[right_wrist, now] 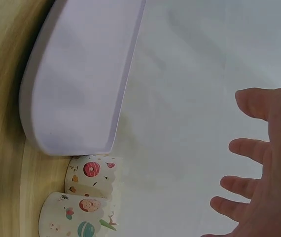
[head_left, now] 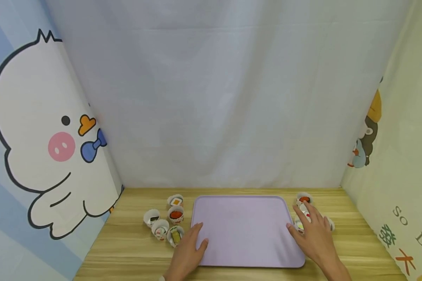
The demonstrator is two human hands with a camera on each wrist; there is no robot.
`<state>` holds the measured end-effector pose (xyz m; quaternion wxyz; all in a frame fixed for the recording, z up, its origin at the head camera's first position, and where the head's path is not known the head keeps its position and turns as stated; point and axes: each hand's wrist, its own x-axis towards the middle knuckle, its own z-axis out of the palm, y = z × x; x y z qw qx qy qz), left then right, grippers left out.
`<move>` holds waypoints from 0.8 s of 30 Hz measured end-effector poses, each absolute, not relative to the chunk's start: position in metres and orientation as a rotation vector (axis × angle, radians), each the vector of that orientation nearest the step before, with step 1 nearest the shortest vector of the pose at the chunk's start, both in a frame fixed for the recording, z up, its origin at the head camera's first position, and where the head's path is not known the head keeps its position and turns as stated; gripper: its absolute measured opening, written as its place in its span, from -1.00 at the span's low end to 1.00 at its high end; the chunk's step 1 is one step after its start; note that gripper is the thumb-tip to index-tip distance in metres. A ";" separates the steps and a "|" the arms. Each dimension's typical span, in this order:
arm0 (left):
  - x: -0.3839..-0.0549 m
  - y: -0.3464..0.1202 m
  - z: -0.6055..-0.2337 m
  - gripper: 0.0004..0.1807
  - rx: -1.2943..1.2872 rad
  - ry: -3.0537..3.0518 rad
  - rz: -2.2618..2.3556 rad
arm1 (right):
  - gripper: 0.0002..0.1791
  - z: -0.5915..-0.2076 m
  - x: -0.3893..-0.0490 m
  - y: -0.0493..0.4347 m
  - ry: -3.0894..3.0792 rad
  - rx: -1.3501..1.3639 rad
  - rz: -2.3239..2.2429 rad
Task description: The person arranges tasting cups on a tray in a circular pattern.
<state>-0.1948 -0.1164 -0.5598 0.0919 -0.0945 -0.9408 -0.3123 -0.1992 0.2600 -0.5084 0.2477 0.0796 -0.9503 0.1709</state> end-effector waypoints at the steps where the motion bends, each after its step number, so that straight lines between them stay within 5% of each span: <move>1: -0.195 -0.117 -0.560 -0.43 -0.268 -2.795 -0.935 | -0.35 -0.509 -0.198 0.261 -2.594 0.215 0.463; 24: -0.194 -0.124 -0.569 -0.48 -0.291 -2.731 -0.928 | -0.24 -0.528 -0.185 0.288 -2.637 0.045 0.540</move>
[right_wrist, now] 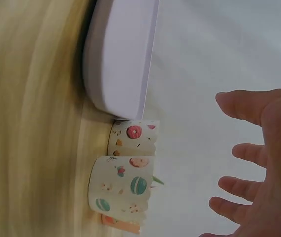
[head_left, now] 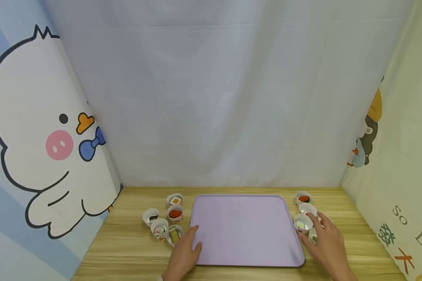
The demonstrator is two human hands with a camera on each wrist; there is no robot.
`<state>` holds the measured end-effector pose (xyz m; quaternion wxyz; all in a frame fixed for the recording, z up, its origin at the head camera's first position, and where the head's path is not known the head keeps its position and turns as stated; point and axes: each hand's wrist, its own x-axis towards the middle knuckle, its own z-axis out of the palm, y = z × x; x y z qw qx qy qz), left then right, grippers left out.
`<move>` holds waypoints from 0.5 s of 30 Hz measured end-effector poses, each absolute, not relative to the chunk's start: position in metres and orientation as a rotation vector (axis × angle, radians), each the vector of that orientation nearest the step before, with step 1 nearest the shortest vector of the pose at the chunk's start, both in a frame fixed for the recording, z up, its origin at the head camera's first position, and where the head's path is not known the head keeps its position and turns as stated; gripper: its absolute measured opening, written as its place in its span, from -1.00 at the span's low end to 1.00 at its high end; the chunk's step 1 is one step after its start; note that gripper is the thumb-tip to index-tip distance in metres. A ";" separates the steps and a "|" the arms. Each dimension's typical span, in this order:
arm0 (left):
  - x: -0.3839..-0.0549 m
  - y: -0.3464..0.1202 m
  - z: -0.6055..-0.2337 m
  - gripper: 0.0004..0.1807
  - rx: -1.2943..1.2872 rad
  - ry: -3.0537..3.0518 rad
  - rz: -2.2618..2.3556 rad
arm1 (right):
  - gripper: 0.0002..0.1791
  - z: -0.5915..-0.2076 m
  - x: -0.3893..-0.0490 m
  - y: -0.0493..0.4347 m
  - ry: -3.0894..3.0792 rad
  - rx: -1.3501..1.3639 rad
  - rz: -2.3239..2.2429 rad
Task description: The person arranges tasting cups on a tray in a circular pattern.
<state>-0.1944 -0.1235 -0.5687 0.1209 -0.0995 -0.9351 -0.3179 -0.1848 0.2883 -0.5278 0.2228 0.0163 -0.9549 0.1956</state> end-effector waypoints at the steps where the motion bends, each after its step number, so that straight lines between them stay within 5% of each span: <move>1: -0.194 -0.124 -0.570 -0.48 -0.289 -2.723 -0.924 | -0.24 -0.529 -0.184 0.290 -2.633 0.037 0.545; 15: -0.197 -0.136 -0.577 -0.40 -0.275 -2.705 -1.024 | -0.18 -0.540 -0.177 0.307 -2.601 -0.047 0.657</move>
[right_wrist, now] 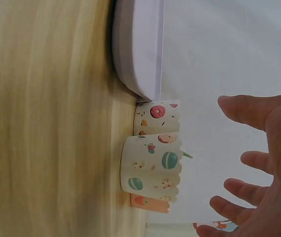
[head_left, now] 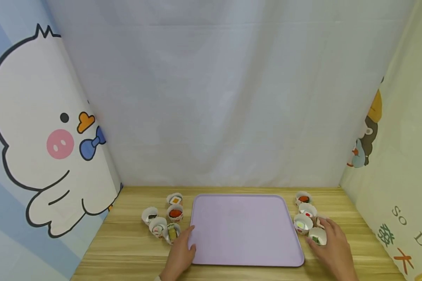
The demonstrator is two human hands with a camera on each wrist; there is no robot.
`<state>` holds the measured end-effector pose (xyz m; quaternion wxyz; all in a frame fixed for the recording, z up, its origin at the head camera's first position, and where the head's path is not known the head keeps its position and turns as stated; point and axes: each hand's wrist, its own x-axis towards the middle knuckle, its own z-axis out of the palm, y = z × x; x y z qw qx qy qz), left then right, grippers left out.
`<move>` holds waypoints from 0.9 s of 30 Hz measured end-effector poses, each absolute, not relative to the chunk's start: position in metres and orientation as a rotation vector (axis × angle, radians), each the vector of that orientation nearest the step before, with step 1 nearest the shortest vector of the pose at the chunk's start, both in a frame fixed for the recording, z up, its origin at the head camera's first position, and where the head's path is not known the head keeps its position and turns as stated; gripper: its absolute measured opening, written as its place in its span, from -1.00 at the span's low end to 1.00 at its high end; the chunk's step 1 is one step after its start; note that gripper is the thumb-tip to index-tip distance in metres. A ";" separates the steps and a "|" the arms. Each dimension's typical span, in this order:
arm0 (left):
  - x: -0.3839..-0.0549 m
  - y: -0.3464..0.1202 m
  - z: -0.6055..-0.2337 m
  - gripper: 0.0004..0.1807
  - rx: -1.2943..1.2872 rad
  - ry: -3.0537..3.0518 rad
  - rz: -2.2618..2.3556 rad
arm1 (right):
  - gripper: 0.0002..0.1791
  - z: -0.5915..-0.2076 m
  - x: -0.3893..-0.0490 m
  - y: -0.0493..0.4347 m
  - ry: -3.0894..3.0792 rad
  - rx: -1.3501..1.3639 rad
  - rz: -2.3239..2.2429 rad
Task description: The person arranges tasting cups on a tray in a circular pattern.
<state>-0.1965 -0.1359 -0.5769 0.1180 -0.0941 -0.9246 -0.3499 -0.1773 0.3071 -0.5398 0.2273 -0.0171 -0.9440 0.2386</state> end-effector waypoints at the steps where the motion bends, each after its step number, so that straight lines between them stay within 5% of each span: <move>1: -0.198 -0.137 -0.578 -0.40 -0.274 -2.705 -1.042 | -0.19 -0.540 -0.177 0.308 -2.599 -0.057 0.680; 27: -0.218 -0.156 -0.593 -0.26 -0.200 -2.694 -1.466 | 0.09 -0.540 -0.173 0.330 -2.863 -0.421 1.070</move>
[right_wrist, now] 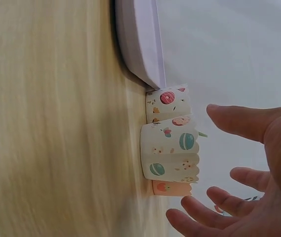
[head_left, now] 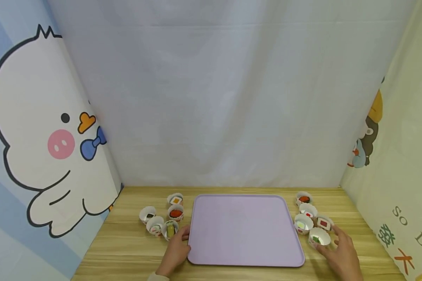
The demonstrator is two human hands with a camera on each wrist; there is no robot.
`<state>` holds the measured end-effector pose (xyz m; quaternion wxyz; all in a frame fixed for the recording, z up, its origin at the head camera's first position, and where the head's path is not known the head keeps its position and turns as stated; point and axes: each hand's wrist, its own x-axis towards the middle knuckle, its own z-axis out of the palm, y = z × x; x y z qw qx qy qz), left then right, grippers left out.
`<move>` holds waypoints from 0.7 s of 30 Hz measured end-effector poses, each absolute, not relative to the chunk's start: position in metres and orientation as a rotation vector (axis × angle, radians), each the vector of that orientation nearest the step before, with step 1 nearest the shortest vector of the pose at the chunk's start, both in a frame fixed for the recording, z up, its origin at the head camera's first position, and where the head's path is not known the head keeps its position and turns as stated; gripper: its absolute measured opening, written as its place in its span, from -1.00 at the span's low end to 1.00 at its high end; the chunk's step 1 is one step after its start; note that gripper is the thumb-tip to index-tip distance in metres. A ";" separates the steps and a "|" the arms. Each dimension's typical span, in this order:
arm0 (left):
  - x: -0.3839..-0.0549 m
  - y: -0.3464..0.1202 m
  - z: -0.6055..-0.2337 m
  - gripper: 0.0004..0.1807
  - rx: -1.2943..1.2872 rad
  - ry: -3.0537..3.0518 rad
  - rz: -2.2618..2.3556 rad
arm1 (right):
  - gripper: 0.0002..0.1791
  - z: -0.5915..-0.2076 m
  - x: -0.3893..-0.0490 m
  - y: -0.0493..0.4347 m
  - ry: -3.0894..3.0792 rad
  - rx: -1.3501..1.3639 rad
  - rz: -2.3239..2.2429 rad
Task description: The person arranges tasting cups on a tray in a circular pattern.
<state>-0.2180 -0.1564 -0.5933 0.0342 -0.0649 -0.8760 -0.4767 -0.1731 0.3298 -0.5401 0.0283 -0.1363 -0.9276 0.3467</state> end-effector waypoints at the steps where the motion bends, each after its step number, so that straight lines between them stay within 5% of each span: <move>1: -0.219 -0.157 -0.594 -0.25 -0.191 -2.696 -1.470 | 0.10 -0.540 -0.174 0.330 -2.867 -0.425 1.091; 21: -0.222 -0.159 -0.593 -0.27 -0.173 -2.650 -1.643 | 0.10 -0.558 -0.185 0.338 -2.840 -0.453 1.295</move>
